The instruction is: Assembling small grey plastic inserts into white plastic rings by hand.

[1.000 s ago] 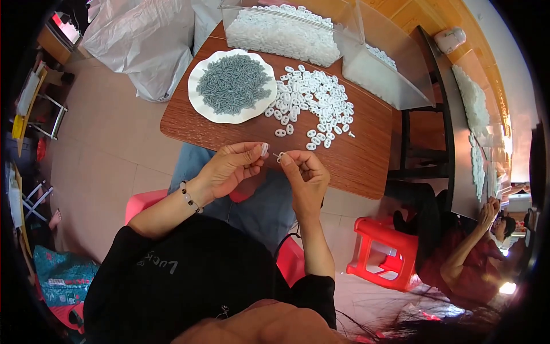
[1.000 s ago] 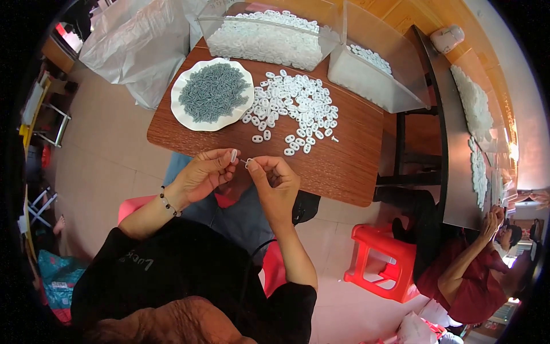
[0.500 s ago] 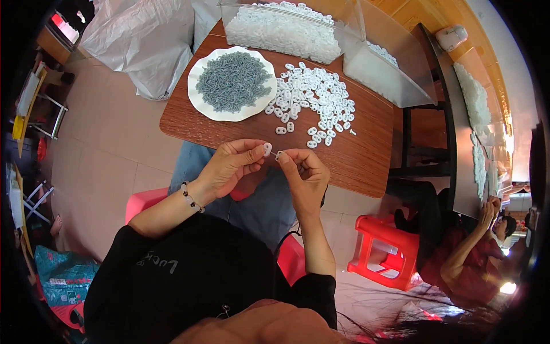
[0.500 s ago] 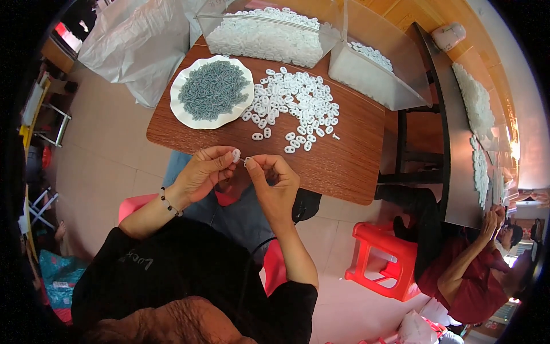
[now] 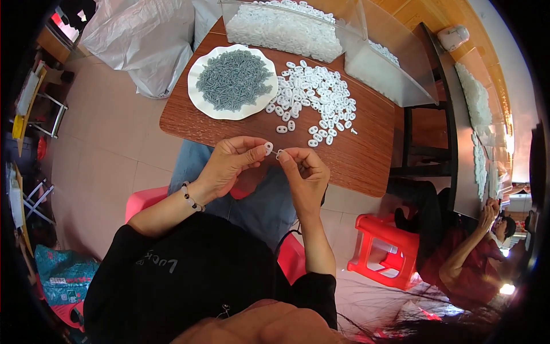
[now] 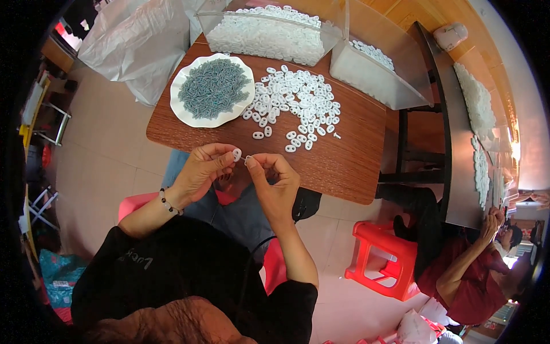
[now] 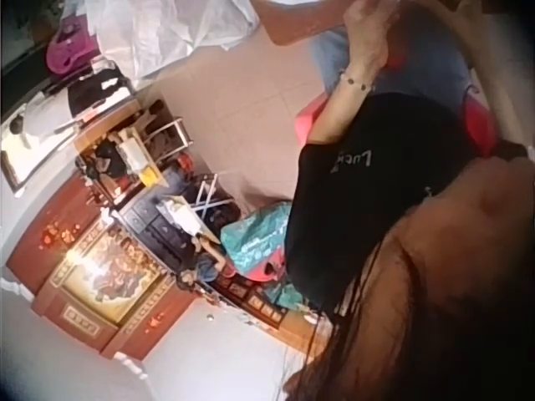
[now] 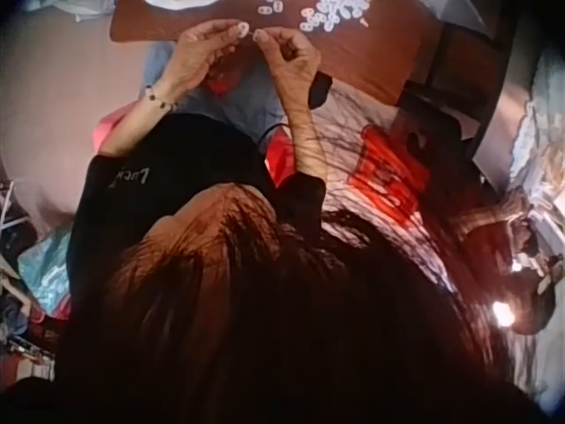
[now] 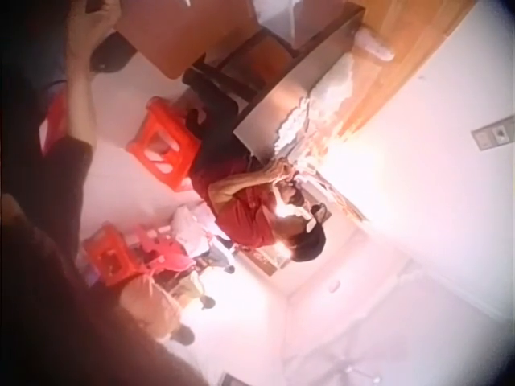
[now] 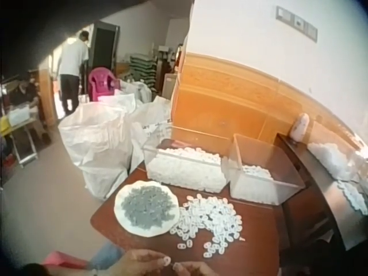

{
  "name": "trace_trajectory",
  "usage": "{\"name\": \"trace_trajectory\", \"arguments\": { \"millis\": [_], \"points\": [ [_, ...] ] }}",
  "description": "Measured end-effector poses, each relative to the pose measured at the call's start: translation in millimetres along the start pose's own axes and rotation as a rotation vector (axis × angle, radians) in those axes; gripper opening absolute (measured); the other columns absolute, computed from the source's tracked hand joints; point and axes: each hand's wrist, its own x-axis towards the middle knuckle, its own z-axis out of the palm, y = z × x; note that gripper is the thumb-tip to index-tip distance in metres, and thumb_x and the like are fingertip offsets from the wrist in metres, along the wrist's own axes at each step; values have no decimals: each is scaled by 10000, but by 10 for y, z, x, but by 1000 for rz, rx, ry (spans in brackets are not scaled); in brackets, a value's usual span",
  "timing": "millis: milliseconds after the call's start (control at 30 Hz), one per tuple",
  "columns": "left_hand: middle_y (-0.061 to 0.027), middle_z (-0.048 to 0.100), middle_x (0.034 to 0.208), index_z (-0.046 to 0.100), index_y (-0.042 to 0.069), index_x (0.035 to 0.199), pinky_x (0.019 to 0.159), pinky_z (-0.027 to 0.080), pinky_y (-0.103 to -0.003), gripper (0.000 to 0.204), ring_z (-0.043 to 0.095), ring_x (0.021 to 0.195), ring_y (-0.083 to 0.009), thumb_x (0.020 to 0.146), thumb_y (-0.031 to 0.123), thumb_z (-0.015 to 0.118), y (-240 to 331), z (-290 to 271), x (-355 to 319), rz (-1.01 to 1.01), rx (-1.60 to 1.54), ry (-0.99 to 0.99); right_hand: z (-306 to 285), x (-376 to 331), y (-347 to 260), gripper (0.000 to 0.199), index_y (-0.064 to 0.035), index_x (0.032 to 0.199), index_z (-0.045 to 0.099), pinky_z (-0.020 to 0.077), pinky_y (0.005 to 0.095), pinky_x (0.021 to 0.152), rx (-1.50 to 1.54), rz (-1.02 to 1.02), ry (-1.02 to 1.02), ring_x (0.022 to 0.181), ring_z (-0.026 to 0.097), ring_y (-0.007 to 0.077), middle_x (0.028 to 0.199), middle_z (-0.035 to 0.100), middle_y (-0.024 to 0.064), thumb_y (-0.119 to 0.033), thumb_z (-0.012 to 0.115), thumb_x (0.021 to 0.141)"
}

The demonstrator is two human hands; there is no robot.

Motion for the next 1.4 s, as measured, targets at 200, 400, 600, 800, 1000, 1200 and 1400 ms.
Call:
{"name": "trace_trajectory", "arguments": {
  "millis": [200,400,600,800,1000,1200,1400],
  "points": [
    [-27,669,920,643,35,1079,687,506,-218,224,609,755,-79,877,127,671,3,6,4,-2,9,-7,-15,0,-3,96,10,900,654,414,172,616,-4,-4,-2,689,526,21,783,632,-19,-74,681,862],
    [-20,670,909,644,43,1075,668,507,-219,220,609,740,-79,875,131,674,11,36,-12,-7,9,-4,-14,-5,-3,77,17,913,643,411,161,649,-19,-5,-18,715,541,25,807,629,-9,-47,658,874],
    [-22,673,928,644,46,1071,658,508,-221,214,609,747,-75,876,130,673,-10,15,-5,1,9,-6,-11,-4,-8,76,24,912,642,420,163,644,-63,-12,-17,704,548,29,788,633,-5,-40,656,873],
    [-22,675,909,653,35,1052,591,498,-214,196,604,707,-68,880,129,669,-41,40,-8,101,90,-35,14,-10,57,84,14,904,647,422,170,633,-52,-23,-13,700,545,29,789,638,-7,-53,672,863],
    [-34,685,885,678,11,1045,619,477,-198,214,588,709,-66,871,135,683,-8,48,-47,73,94,-59,15,-19,51,102,13,927,642,426,174,657,-14,-14,-45,729,551,37,814,637,-3,-58,676,862],
    [-39,679,805,709,17,998,582,468,-215,196,587,663,-73,870,164,685,164,93,-131,111,211,-124,-18,-19,-14,255,20,1079,610,426,183,732,163,46,-187,833,560,55,884,603,-9,-79,686,856],
    [-43,675,781,711,4,983,608,474,-222,212,594,675,-86,861,177,698,250,30,-160,-4,244,-202,-64,2,-25,436,25,1206,572,427,230,820,168,39,-344,930,546,94,979,576,12,-202,700,856]
  ]
}}
